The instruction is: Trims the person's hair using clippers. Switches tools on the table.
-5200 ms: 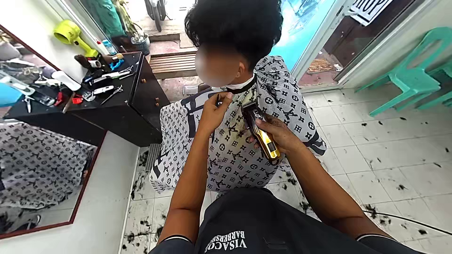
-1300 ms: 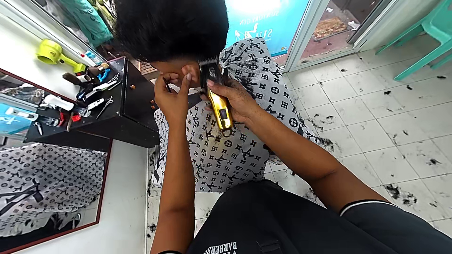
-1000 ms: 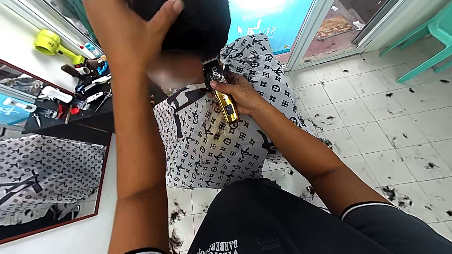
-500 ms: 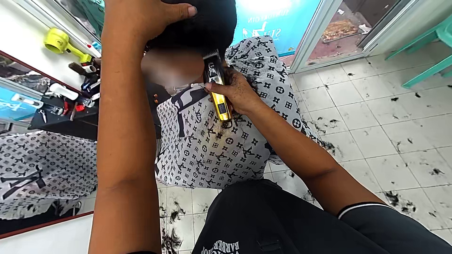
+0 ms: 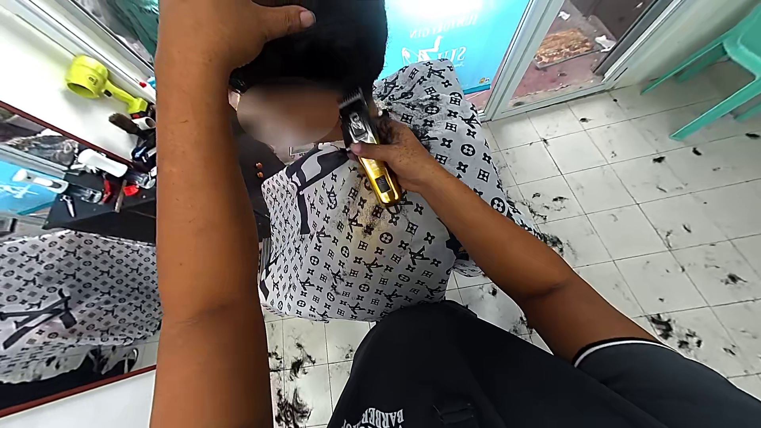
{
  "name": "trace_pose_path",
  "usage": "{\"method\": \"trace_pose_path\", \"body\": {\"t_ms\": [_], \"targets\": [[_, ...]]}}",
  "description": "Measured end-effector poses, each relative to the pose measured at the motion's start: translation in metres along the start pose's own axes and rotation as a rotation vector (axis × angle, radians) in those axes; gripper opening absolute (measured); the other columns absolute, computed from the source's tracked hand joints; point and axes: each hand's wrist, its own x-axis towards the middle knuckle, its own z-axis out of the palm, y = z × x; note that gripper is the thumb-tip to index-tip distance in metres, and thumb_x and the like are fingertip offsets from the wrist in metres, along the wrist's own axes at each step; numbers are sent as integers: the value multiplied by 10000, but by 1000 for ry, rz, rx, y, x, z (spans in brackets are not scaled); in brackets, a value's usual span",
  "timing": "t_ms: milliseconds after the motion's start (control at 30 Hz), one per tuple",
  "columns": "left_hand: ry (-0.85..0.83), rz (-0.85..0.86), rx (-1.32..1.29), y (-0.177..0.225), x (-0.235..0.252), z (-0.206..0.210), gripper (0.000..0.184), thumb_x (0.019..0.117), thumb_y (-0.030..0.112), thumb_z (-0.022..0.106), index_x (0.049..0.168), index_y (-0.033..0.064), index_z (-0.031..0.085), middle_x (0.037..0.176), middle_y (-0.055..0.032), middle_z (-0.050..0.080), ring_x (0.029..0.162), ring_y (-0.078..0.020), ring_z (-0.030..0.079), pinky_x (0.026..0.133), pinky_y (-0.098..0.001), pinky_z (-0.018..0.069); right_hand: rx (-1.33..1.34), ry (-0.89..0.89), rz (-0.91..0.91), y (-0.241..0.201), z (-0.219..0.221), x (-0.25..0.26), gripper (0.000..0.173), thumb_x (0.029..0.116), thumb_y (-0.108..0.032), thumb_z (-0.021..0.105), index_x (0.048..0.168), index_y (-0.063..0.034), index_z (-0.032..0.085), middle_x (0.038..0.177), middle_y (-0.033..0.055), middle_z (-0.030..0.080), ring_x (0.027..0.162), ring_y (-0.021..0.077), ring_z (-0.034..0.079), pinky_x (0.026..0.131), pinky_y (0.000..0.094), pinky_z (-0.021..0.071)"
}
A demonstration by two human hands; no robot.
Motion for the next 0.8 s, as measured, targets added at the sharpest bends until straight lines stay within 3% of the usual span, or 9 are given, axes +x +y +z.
{"method": "trace_pose_path", "body": {"t_ms": [100, 200, 333, 433, 500, 533, 567, 733, 800], "targets": [[-7, 9, 2, -1, -2, -1, 666, 825, 690, 715, 1002, 47, 723, 1009, -213, 683, 1002, -383, 648, 878, -682, 446, 135, -22, 195, 6, -12, -1, 307, 981, -96, 645, 1241, -6, 510, 1001, 133, 680, 837, 236, 720, 741, 396, 633], [-5, 23, 1, -2, -2, -2, 630, 842, 660, 719, 998, 49, 719, 1003, -208, 681, 994, -378, 647, 870, -679, 446, 209, -51, 224, 7, -16, 5, 258, 1013, -140, 594, 1231, -14, 537, 994, 130, 687, 854, 233, 719, 744, 389, 629], [-11, -8, 32, -7, 5, -2, 750, 806, 733, 700, 1059, 26, 711, 1077, -256, 674, 1069, -435, 632, 914, -723, 420, 251, -73, 226, 1, -17, 11, 202, 1031, -151, 574, 1189, -25, 560, 990, 125, 699, 871, 228, 725, 753, 386, 629], [66, 64, 76, -39, 30, 16, 856, 684, 933, 599, 1010, 154, 745, 999, -136, 708, 993, -315, 675, 866, -653, 490, 250, -94, 123, 0, -15, 11, 231, 1014, -124, 574, 1214, -17, 533, 1001, 136, 693, 876, 234, 723, 750, 391, 631], [51, 48, 71, -31, 22, 11, 818, 722, 882, 633, 1014, 125, 744, 1011, -161, 706, 1005, -336, 672, 874, -659, 482, 253, -84, 156, 1, -14, 10, 210, 1021, -124, 575, 1196, -11, 550, 990, 136, 699, 869, 236, 729, 747, 393, 635], [16, 25, 38, -18, 10, 3, 775, 782, 775, 688, 1039, 45, 720, 1050, -236, 683, 1040, -409, 645, 894, -703, 437, 262, -76, 195, 2, -15, 10, 200, 1027, -133, 577, 1185, -11, 564, 985, 134, 702, 865, 233, 728, 747, 390, 632], [2, 0, 33, -10, 4, -2, 761, 796, 734, 706, 1053, 17, 704, 1068, -259, 671, 1058, -430, 632, 907, -714, 422, 269, -75, 220, 2, -16, 10, 194, 1029, -144, 576, 1175, -16, 567, 986, 131, 703, 870, 231, 728, 751, 390, 632], [-4, -18, 40, -8, -1, -4, 746, 818, 717, 699, 1051, 8, 702, 1071, -267, 669, 1066, -450, 626, 905, -721, 416, 296, -94, 103, -2, -11, 11, 215, 1018, -128, 566, 1201, -25, 521, 999, 133, 699, 880, 238, 730, 761, 394, 634], [-9, -28, 38, -8, 0, -4, 769, 799, 733, 701, 1068, 13, 699, 1087, -264, 668, 1082, -441, 626, 923, -717, 419, 303, -102, 166, 0, -13, 11, 227, 1029, -163, 566, 1208, -24, 550, 1017, 135, 702, 897, 239, 726, 769, 396, 628]]}}
